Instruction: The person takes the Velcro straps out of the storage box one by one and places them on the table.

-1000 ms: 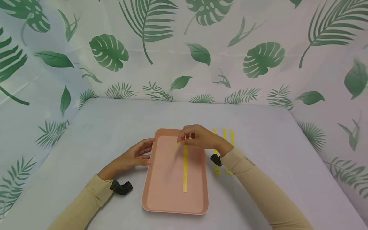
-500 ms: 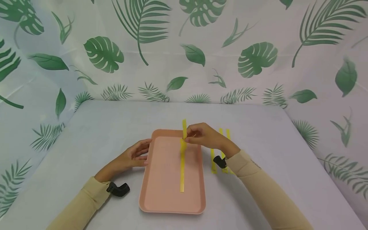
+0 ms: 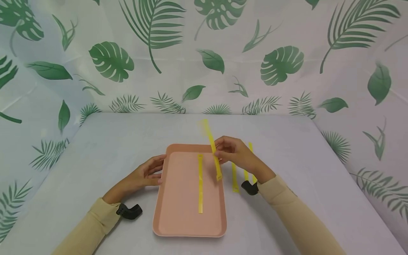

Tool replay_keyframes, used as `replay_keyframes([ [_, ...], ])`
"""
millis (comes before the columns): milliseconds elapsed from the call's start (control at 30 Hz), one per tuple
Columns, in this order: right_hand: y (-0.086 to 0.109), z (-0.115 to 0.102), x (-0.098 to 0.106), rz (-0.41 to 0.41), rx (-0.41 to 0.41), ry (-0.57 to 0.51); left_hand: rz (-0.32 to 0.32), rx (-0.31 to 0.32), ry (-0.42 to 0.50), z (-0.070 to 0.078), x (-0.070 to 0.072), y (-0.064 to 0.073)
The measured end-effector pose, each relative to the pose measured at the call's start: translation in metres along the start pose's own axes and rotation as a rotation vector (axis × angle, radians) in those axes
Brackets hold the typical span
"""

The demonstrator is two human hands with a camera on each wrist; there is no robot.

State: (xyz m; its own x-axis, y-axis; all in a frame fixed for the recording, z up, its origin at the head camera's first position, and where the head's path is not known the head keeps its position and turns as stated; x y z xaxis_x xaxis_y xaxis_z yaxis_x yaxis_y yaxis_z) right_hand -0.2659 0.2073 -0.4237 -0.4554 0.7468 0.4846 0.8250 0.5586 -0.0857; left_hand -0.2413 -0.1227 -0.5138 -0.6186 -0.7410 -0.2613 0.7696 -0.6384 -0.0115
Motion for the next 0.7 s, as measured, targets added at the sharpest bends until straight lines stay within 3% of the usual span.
replay_keyframes([
  [500,0.032,0.010,0.012,0.100,-0.075,-0.146,-0.003,-0.005,0.017,0.000,-0.002,0.002],
  [700,0.043,0.020,0.018,0.143,-0.155,-0.125,-0.005,-0.023,0.004,0.001,-0.001,0.000],
])
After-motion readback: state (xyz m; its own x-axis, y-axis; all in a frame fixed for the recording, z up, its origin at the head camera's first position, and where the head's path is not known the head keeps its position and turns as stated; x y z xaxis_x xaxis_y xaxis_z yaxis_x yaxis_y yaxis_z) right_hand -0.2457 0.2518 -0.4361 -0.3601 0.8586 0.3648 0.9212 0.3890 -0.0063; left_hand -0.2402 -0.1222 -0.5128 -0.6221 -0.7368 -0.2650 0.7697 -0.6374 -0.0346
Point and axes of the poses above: each hand's wrist, its own y-axis away from the middle knuckle, its own x-axis out of the back of the hand, z = x × y, the point moved 5 cm from there along -y, towards the middle knuckle, and after that the axes turned 13 degrees about y, right-handed, at the moved point
